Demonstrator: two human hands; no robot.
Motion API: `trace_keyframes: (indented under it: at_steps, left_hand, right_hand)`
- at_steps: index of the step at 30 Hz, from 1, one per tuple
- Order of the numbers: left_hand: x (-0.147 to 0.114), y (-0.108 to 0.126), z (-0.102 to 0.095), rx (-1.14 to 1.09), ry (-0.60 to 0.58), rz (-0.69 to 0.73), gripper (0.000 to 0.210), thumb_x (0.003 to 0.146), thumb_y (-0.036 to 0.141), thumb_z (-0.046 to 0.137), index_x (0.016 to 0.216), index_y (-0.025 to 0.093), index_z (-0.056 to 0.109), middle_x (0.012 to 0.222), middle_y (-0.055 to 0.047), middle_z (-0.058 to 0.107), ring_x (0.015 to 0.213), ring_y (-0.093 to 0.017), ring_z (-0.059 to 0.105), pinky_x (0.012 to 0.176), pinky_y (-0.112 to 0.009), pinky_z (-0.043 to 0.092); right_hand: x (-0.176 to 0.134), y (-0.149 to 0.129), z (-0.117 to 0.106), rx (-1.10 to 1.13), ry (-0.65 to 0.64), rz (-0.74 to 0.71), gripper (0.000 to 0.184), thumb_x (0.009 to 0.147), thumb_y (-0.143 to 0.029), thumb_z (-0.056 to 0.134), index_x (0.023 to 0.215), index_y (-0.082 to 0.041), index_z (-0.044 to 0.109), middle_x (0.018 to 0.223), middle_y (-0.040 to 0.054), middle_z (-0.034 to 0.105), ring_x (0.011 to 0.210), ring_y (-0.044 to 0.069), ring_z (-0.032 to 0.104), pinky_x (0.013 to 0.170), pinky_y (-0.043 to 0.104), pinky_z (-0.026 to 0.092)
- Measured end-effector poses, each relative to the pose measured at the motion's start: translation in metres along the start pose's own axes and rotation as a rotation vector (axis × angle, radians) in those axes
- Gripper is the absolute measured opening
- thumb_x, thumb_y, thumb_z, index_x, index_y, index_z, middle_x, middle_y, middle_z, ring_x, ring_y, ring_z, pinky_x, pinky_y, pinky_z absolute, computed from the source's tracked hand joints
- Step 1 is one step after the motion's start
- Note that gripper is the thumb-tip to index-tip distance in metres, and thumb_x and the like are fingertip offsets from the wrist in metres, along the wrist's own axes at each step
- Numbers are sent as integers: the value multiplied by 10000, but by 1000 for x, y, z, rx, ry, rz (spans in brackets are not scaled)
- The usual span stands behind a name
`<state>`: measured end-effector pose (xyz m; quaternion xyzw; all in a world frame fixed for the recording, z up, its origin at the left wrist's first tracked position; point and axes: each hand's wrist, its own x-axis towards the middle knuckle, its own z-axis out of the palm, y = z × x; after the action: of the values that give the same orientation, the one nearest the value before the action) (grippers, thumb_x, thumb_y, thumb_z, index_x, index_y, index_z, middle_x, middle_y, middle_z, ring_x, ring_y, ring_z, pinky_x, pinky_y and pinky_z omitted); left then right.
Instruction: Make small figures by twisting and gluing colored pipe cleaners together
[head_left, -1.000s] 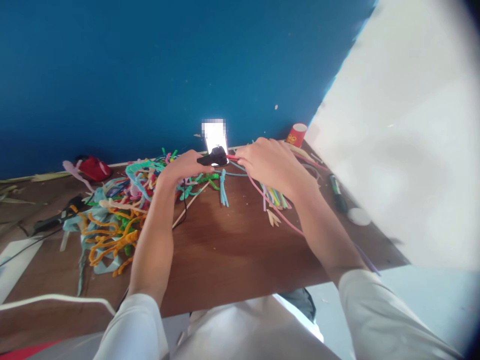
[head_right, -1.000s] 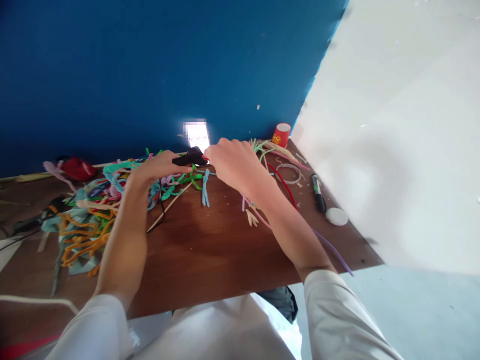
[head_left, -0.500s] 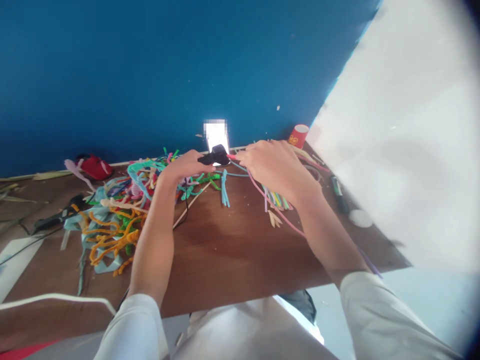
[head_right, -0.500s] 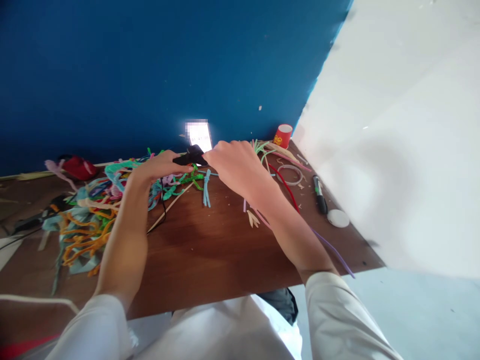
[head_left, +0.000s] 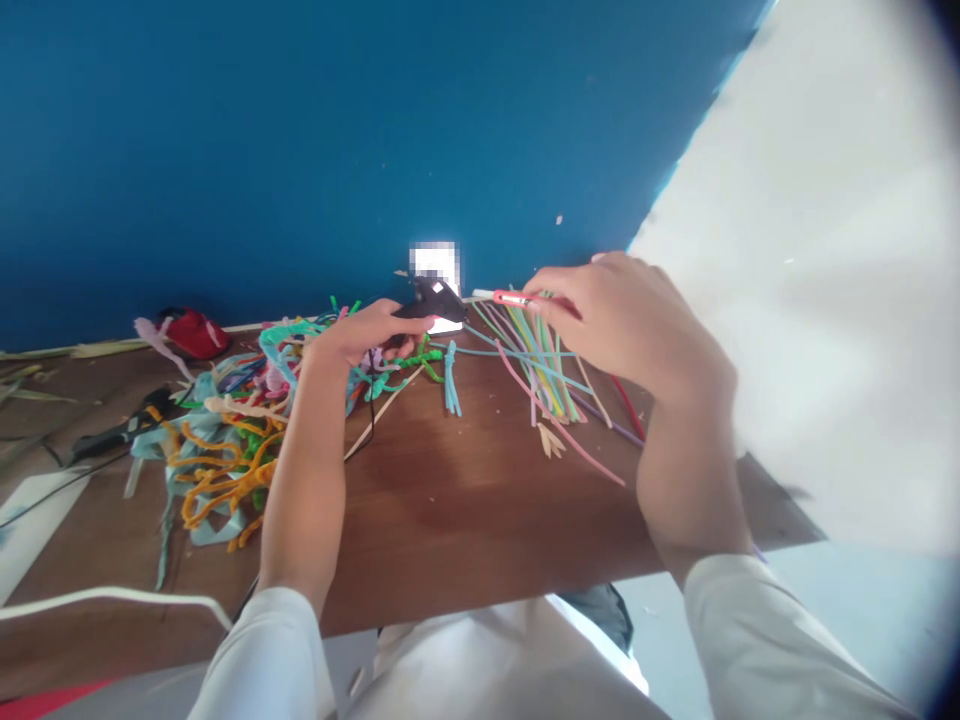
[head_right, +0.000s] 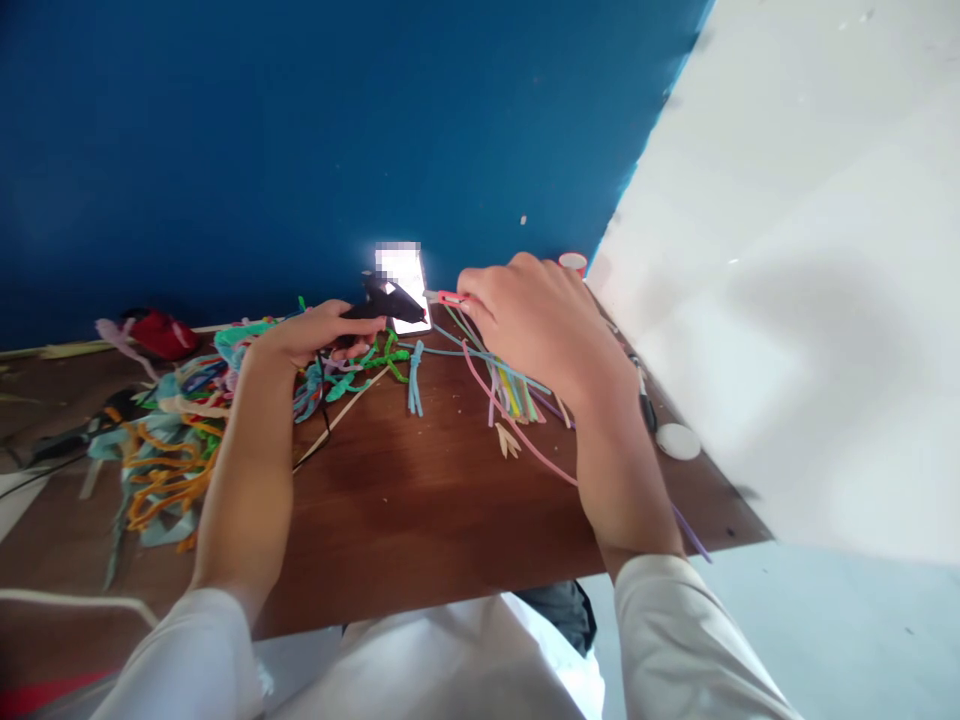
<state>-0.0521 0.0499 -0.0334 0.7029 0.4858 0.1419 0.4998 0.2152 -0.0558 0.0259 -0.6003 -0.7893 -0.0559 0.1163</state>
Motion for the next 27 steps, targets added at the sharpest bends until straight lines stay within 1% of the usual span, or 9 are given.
trace_keyframes:
  at_steps: [3,6,9,12,17,20,24,26,27]
  left_hand:
    - [-5,5,-2,-35,15,-19,440,792,588,656,662,179,557,533,-30,527,437,-89,391,456,-284,273]
    - [-11,8,-5,-55,39,-1,460,791,622,640,701,178,562,541,-38,546,425,-92,408,451,-288,292]
    - [-16,8,-10,-86,41,28,419,803,586,651,778,176,573,565,-31,571,415,-82,404,438,-276,269]
    - [-19,6,-13,-109,26,44,385,808,546,672,782,172,585,584,-36,593,441,-92,442,444,-269,282]
    - [-19,5,-14,-44,63,47,386,789,538,695,756,157,645,612,-38,617,537,-113,518,541,-272,369]
    - [-13,-1,-17,46,130,32,385,755,545,720,769,160,701,672,-34,656,607,-116,547,621,-268,400]
    - [-2,-19,-30,130,328,-77,448,686,601,743,884,200,763,868,-31,736,779,-159,623,720,-274,426]
    - [0,-27,-37,179,423,-148,469,658,614,751,851,187,758,864,-33,740,807,-187,641,729,-286,438]
    - [1,-30,-39,192,445,-185,463,636,604,769,811,176,746,827,-34,734,782,-191,644,720,-291,445]
  right_hand:
    - [2,9,-2,25,-16,35,344,1001,-326,369,1054,-233,696,736,78,611,744,235,526,715,364,305]
    - [7,16,2,55,-98,24,318,989,-350,410,981,-215,698,725,78,595,771,238,517,714,358,313]
    - [11,17,5,75,-191,6,297,971,-369,449,895,-210,688,670,64,556,770,237,501,701,350,314]
    - [11,14,4,88,-230,-11,327,978,-354,416,832,-213,672,637,51,533,744,227,489,692,347,314]
    - [10,10,2,146,-292,-80,314,977,-366,417,891,-211,675,683,40,575,697,194,498,678,331,314]
    - [11,15,6,135,-296,-57,301,963,-403,458,926,-207,684,706,45,599,697,192,517,683,326,321]
    - [11,26,13,86,-317,26,280,930,-441,492,996,-235,670,730,35,619,651,179,514,628,306,306]
    - [11,29,13,61,-329,50,273,916,-455,501,1016,-252,653,722,21,606,617,167,496,597,299,288]
    - [11,30,12,58,-336,55,272,909,-466,507,1008,-255,646,717,16,598,605,161,487,586,296,283]
